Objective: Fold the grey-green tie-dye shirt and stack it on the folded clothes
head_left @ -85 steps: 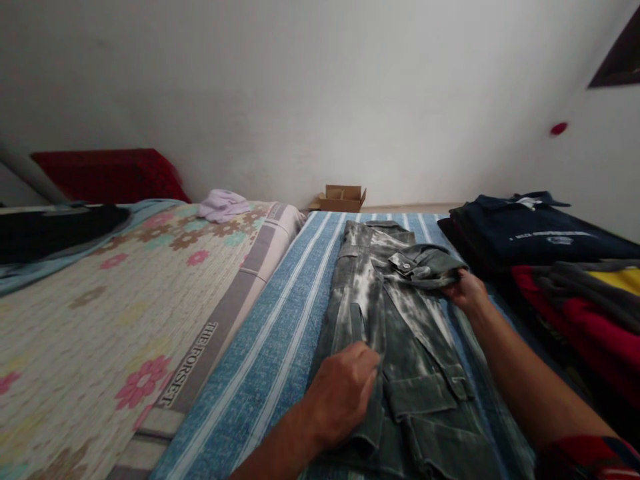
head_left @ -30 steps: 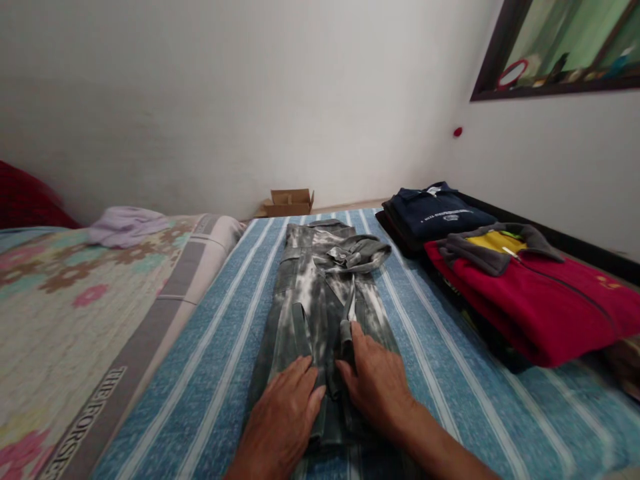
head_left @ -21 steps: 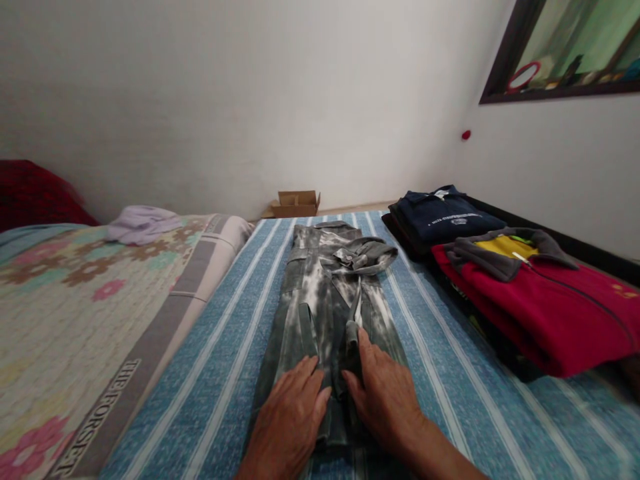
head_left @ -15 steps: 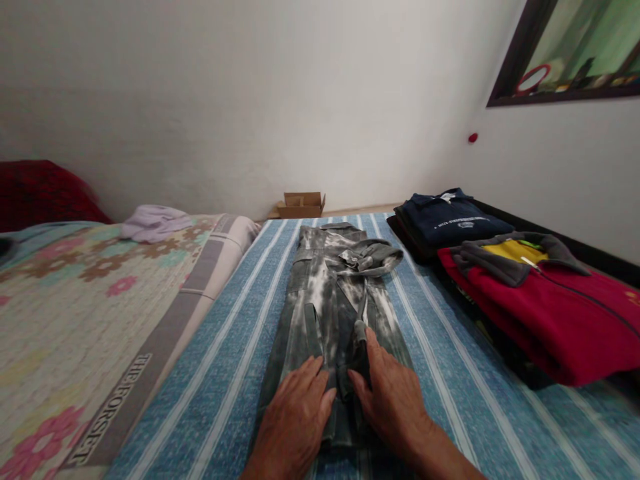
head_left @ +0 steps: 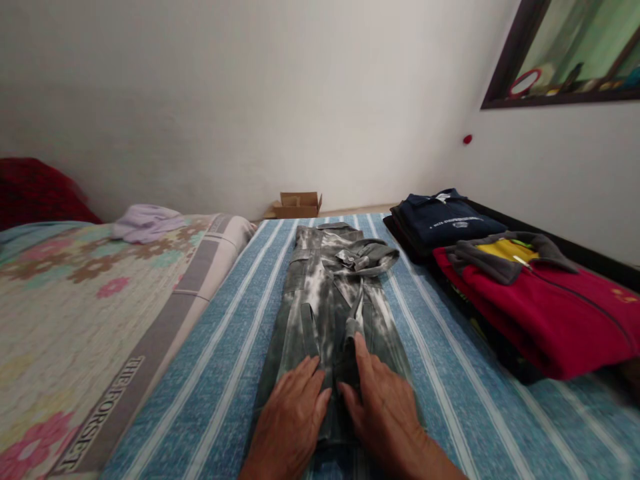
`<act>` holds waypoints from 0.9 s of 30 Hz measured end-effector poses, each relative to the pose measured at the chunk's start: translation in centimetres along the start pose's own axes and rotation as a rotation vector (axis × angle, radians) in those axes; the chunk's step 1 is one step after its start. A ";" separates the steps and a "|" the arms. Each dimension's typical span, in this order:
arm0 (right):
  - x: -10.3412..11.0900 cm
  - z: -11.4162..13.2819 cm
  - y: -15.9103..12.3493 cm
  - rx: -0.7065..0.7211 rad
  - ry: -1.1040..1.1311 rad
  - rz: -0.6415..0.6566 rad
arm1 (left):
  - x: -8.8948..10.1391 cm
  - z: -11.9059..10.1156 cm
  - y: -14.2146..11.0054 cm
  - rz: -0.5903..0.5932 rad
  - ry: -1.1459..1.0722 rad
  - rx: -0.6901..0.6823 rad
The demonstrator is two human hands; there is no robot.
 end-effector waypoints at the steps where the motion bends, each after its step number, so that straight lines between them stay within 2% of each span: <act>1: -0.1 0.2 -0.2 0.010 -0.004 -0.003 | 0.0 0.0 0.0 -0.005 0.001 0.001; 11: -0.7 1.8 -1.7 0.036 -0.133 -0.069 | 0.0 -0.1 0.0 -0.025 -0.065 0.015; 18: -1.0 2.5 -2.2 0.045 -0.063 -0.144 | 0.0 0.0 0.0 -0.019 -0.044 0.023; 27: -0.1 2.6 -1.9 0.126 -0.037 -0.070 | 0.2 -0.2 0.2 -0.009 -0.071 0.056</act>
Point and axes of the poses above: each hand's wrist, its own y-axis towards the middle knuckle, its own x-axis out of the back of the hand, z = x × y, the point moved 3 cm from there along y, towards the middle knuckle, and after that the axes turned 12 degrees about -y, right-handed, at the moved point
